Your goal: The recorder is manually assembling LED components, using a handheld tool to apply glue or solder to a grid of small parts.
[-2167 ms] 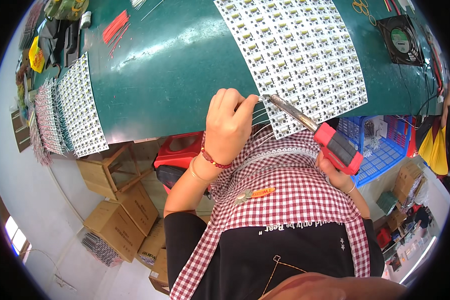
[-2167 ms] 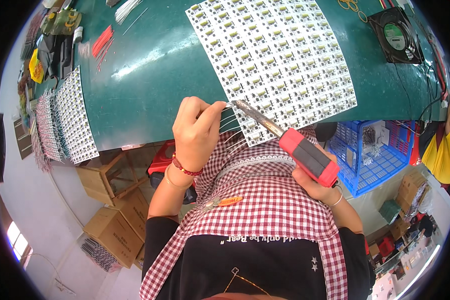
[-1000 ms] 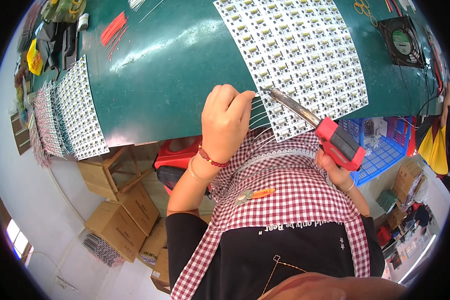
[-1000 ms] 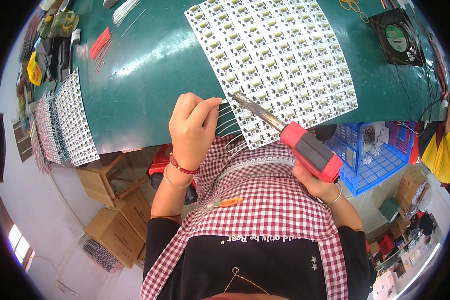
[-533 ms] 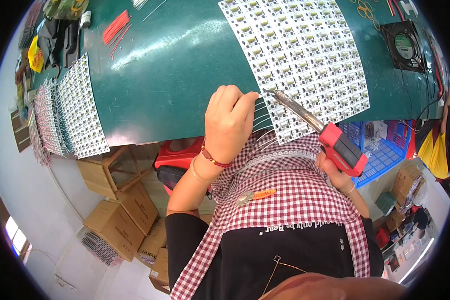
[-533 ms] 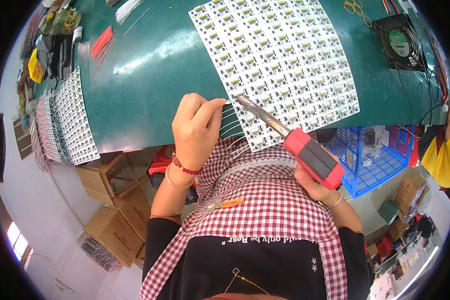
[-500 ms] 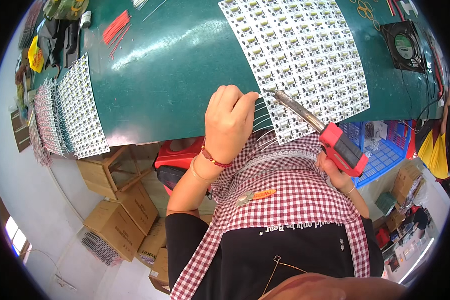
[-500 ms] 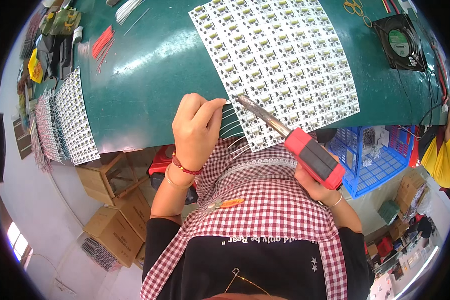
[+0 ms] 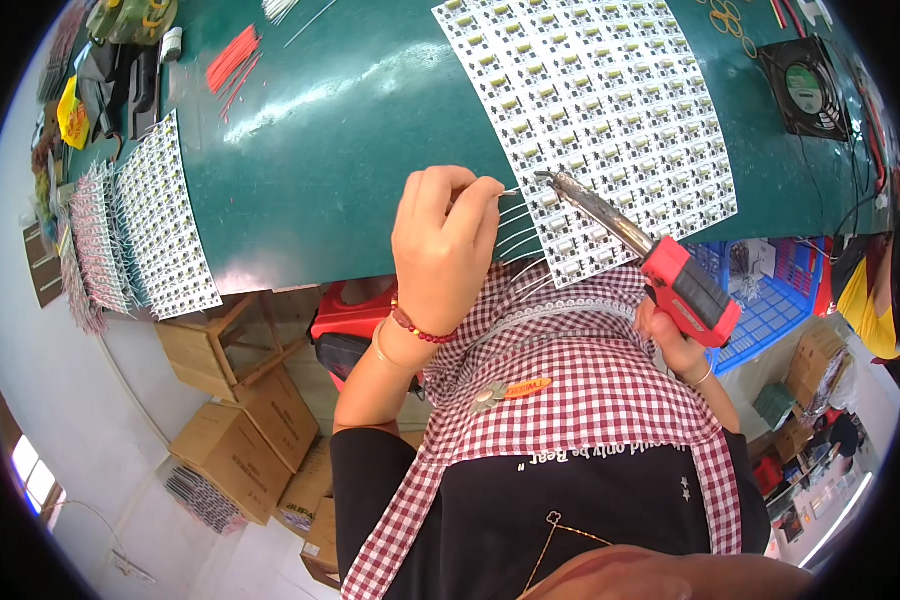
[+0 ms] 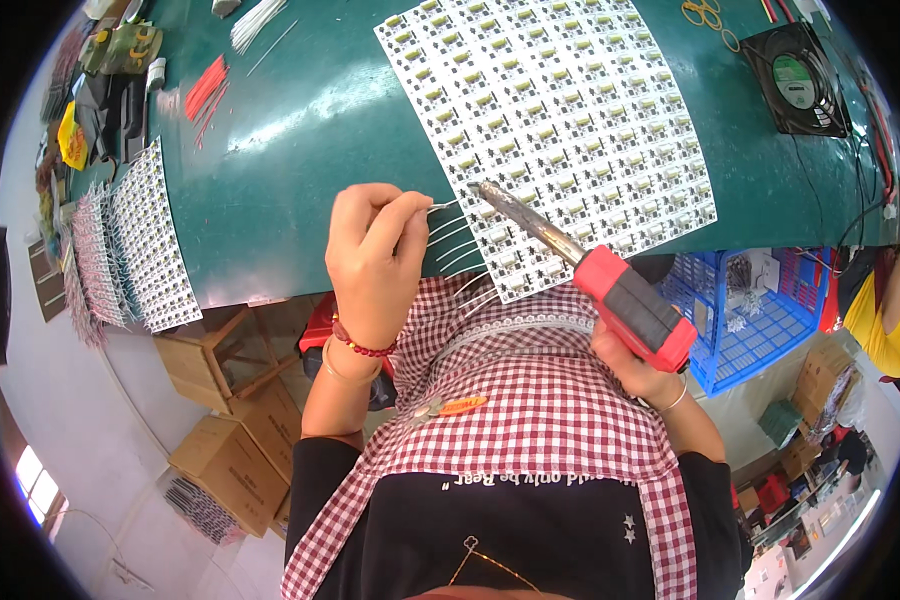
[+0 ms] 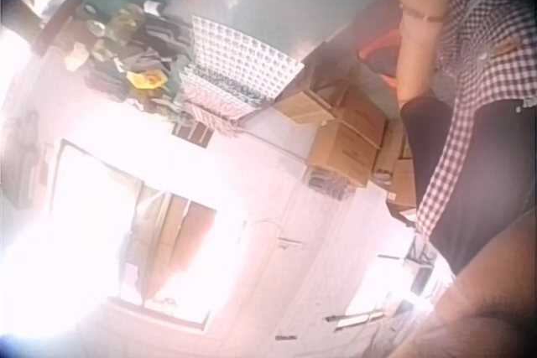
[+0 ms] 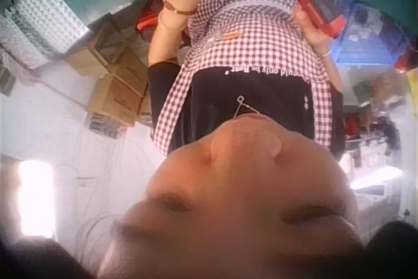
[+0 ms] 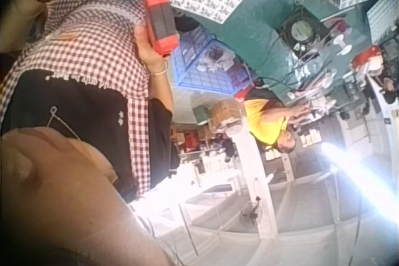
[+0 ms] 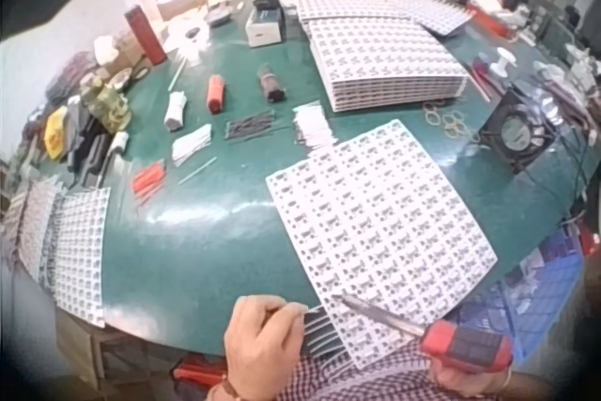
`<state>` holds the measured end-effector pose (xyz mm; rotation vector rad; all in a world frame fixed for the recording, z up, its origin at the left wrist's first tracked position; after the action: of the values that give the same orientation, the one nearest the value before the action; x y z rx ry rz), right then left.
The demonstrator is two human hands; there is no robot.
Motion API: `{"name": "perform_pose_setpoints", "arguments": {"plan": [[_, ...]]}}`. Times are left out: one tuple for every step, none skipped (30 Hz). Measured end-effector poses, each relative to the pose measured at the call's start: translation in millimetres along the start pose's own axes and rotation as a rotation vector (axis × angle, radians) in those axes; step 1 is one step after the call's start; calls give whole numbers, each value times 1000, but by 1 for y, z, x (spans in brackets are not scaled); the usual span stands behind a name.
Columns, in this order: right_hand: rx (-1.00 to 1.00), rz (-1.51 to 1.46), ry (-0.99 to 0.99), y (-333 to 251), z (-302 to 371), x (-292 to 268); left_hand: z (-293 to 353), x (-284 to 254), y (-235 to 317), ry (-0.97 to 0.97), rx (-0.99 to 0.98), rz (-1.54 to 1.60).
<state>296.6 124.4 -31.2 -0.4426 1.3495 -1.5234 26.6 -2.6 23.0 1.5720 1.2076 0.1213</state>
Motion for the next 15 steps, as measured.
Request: {"name": "perform_pose_setpoints", "arguments": {"plan": [[16,-51,7,-3,-1,2,-1,2,0,-7,25,-7],[26,-82,8,-5,-3,4,-2,5,-1,-15,50,-15],[36,-110,5,-7,-5,5,-2,7,-2,-19,72,-21],[10,-48,-19,-7,-6,4,-1,9,-4,-37,68,-26],[-16,15,-42,-6,-7,4,1,12,-6,-56,64,-32],[-40,78,-63,-6,-7,4,3,15,-8,-76,60,-35],[-21,55,-54,-5,-7,4,4,16,-8,-74,61,-32],[-2,32,-45,-3,-6,4,4,16,-9,-71,61,-29],[19,9,-36,-3,-6,5,5,16,-9,-70,60,-26],[27,7,-25,-3,-6,6,5,16,-10,-70,62,-20],[35,6,-13,-4,-7,6,5,16,-10,-70,64,-14],[41,3,-2,-4,-8,7,5,16,-11,-69,66,-12],[50,3,-5,-4,-9,7,5,16,-10,-68,69,-12],[60,3,-8,-6,-10,7,5,16,-10,-67,72,-13],[60,12,-12,-6,-9,7,5,16,-9,-65,74,-12]]}}
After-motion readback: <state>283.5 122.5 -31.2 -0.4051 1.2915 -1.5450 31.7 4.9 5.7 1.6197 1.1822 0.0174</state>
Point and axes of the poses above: each hand's wrist, its own z-axis away from the middle knuckle, its own x-axis out of the palm, y = z × x, the point moved 7 cm from there along -z, towards the middle knuckle, and after that the axes turned 15 degrees about z, right-handed, at the moved point
